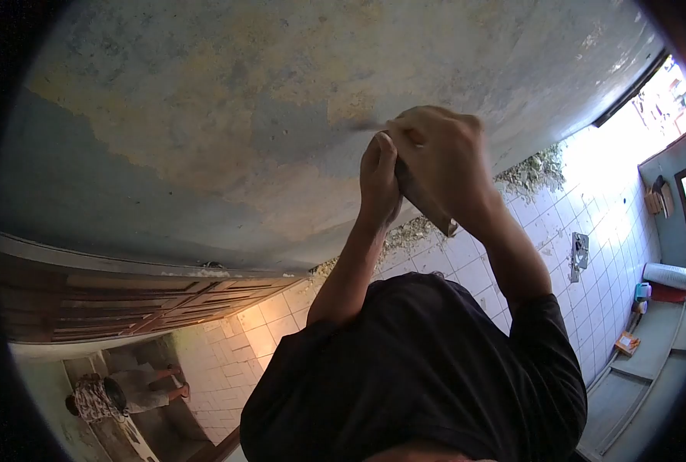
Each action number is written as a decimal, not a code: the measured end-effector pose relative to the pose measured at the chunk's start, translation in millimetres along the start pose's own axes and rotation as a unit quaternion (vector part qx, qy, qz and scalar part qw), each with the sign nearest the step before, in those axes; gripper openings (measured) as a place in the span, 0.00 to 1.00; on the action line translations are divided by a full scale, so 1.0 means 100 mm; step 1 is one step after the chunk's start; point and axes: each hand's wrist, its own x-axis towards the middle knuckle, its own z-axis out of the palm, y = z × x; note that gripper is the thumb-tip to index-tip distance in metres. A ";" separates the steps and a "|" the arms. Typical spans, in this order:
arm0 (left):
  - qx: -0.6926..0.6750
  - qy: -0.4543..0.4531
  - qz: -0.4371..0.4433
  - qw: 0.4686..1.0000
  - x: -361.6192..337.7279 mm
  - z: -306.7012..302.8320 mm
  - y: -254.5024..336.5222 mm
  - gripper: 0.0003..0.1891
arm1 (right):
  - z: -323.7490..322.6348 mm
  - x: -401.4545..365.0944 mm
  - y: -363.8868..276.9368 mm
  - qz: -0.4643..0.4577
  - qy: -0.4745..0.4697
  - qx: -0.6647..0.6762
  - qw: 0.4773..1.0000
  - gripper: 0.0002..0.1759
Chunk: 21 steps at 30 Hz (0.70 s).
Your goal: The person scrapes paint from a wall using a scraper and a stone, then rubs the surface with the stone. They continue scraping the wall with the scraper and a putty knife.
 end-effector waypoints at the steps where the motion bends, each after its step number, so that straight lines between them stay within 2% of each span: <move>1: -0.001 0.004 0.000 1.000 0.03 -0.05 -0.03 0.20 | -0.08 0.01 -0.06 -0.025 0.041 -0.003 0.999 0.09; 2: 0.005 -0.018 0.016 1.000 0.09 -0.14 -0.09 0.19 | -0.17 0.05 -0.16 0.010 0.074 -0.022 0.997 0.07; 3: 0.013 -0.039 0.025 0.999 0.07 -0.19 -0.09 0.19 | -0.12 0.01 -0.14 0.015 0.069 -0.019 0.997 0.07; 5: 0.014 -0.047 0.028 0.998 0.07 -0.18 -0.07 0.18 | -0.03 0.01 -0.04 -0.003 0.025 -0.009 1.000 0.07; 9: 0.004 -0.092 0.035 0.995 0.14 -0.21 -0.06 0.18 | -0.12 0.06 -0.07 -0.007 0.029 -0.039 0.999 0.04; 11: -0.012 -0.083 0.031 0.996 0.11 -0.21 -0.09 0.17 | 0.01 0.01 -0.06 -0.022 0.059 -0.006 0.998 0.11; 14: -0.018 -0.079 0.034 0.996 0.06 -0.13 -0.06 0.16 | -0.11 0.01 -0.07 0.003 0.022 0.011 1.000 0.10; 18: -0.014 -0.057 0.033 0.998 0.06 -0.06 -0.01 0.14 | -0.15 0.04 -0.13 -0.026 0.071 -0.031 0.997 0.05; 20: -0.016 -0.069 0.030 0.997 0.05 -0.06 -0.02 0.14 | -0.10 0.02 -0.09 -0.012 -0.018 -0.028 0.999 0.04; 21: -0.023 -0.078 0.036 0.996 0.09 -0.06 -0.02 0.14 | -0.14 0.05 -0.09 -0.015 -0.013 -0.031 0.999 0.04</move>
